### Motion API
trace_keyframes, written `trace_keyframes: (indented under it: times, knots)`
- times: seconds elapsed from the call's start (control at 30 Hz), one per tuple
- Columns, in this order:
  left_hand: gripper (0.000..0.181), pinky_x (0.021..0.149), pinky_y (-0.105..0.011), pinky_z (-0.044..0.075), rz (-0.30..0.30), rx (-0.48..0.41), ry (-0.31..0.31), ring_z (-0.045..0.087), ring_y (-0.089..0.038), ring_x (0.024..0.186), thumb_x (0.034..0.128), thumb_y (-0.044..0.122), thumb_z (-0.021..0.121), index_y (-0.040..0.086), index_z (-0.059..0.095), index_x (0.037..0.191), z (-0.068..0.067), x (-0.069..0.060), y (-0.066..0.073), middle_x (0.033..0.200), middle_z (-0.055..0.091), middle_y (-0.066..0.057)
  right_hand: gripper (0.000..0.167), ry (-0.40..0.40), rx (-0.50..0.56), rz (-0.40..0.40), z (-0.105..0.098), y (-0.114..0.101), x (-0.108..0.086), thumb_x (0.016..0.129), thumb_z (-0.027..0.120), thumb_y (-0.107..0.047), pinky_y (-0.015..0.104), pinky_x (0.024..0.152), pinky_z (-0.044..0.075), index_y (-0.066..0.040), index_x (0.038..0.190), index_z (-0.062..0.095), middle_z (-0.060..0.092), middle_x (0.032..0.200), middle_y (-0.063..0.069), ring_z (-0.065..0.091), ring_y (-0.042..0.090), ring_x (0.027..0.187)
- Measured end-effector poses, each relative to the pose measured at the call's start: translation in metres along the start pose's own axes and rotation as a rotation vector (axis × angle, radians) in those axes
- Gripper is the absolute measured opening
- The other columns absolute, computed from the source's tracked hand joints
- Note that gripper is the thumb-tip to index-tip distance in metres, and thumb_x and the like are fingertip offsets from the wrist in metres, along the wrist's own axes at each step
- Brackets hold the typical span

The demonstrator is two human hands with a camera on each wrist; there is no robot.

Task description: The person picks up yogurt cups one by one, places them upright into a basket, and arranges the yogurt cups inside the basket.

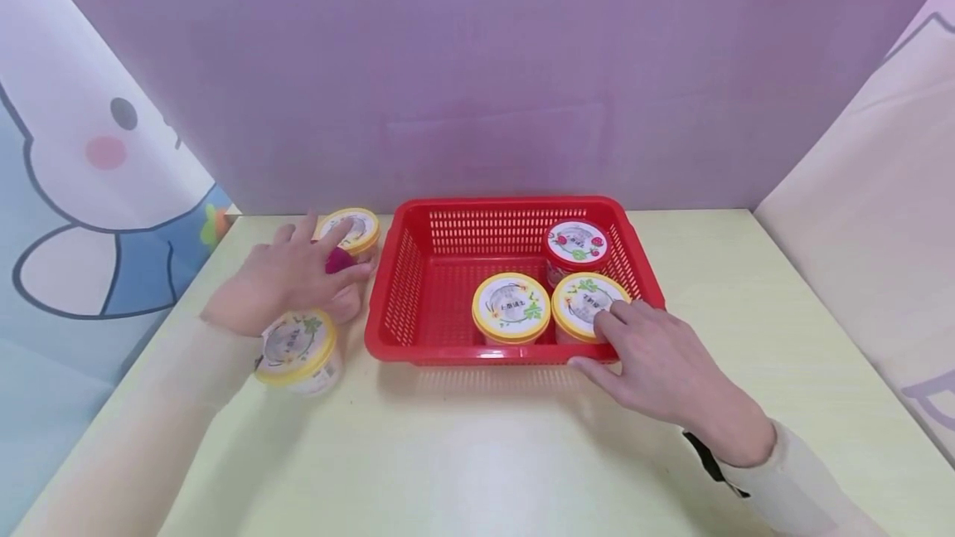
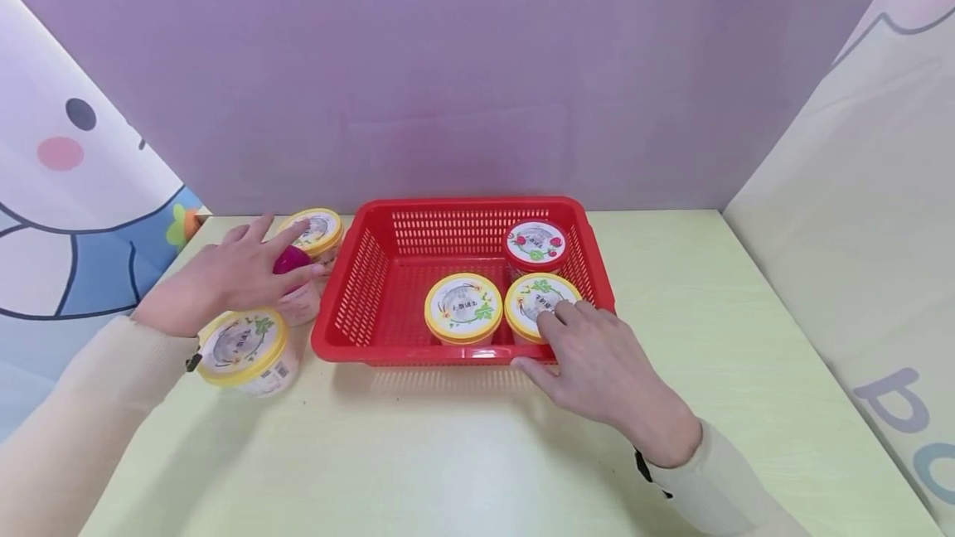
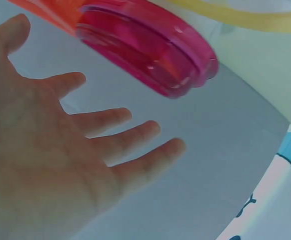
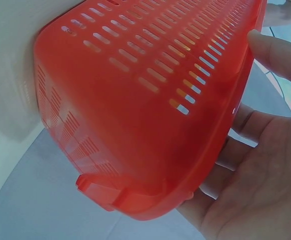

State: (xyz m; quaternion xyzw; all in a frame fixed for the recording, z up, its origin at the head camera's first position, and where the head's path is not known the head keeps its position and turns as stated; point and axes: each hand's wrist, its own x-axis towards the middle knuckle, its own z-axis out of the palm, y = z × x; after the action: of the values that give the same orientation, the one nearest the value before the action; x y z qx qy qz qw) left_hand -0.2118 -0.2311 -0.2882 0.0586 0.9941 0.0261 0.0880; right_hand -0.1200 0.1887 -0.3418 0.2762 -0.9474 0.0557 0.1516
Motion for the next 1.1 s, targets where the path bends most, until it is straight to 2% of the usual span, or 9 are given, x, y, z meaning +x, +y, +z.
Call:
trace_keyframes:
  times: [0.2,0.33,0.6,0.83,1.1]
  knots:
    - [0.113,0.084,-0.068,0.052,-0.077,-0.048,-0.124,0.029,-0.055,0.131,0.0783,0.077,0.065,0.025,0.014,0.164,0.003,0.011,-0.003,0.156,0.019,-0.029,0.041,-0.014,0.005,0.011,0.000,-0.001,0.000,0.081,0.080,-0.048,0.031,0.057,0.042,-0.014,0.084,0.058,0.049,0.075,-0.004,0.046,0.013,0.067]
    - [0.110,0.082,-0.063,0.055,-0.076,-0.058,-0.168,0.035,-0.052,0.126,0.0785,0.074,0.068,0.021,0.021,0.163,0.004,0.015,-0.005,0.147,0.028,-0.029,0.041,-0.020,0.010,0.015,-0.001,-0.001,0.000,0.081,0.080,-0.048,0.031,0.057,0.042,-0.014,0.084,0.058,0.049,0.075,-0.004,0.046,0.013,0.068]
    - [0.096,0.082,-0.058,0.056,-0.023,-0.015,-0.163,0.040,-0.046,0.119,0.0830,0.060,0.073,0.014,0.033,0.158,0.005,0.018,-0.008,0.135,0.039,-0.024,0.041,-0.013,0.007,0.012,-0.001,-0.001,0.000,0.082,0.079,-0.050,0.031,0.057,0.043,-0.014,0.085,0.058,0.049,0.076,-0.004,0.047,0.013,0.068]
    - [0.078,0.078,-0.050,0.058,0.046,-0.025,-0.144,0.040,-0.048,0.114,0.0876,0.050,0.072,0.014,0.043,0.150,0.004,0.025,-0.013,0.128,0.040,-0.027,0.042,-0.006,0.008,0.008,0.000,0.000,0.000,0.083,0.078,-0.051,0.030,0.057,0.042,-0.014,0.085,0.058,0.049,0.076,-0.004,0.046,0.013,0.068]
    - [0.076,0.073,-0.045,0.060,0.050,-0.072,-0.138,0.039,-0.048,0.115,0.0837,0.048,0.076,0.012,0.047,0.144,0.004,0.031,-0.019,0.124,0.043,-0.025,0.042,-0.010,0.007,0.011,0.001,0.000,0.001,0.083,0.078,-0.051,0.030,0.057,0.042,-0.014,0.086,0.058,0.048,0.076,-0.004,0.046,0.013,0.068]
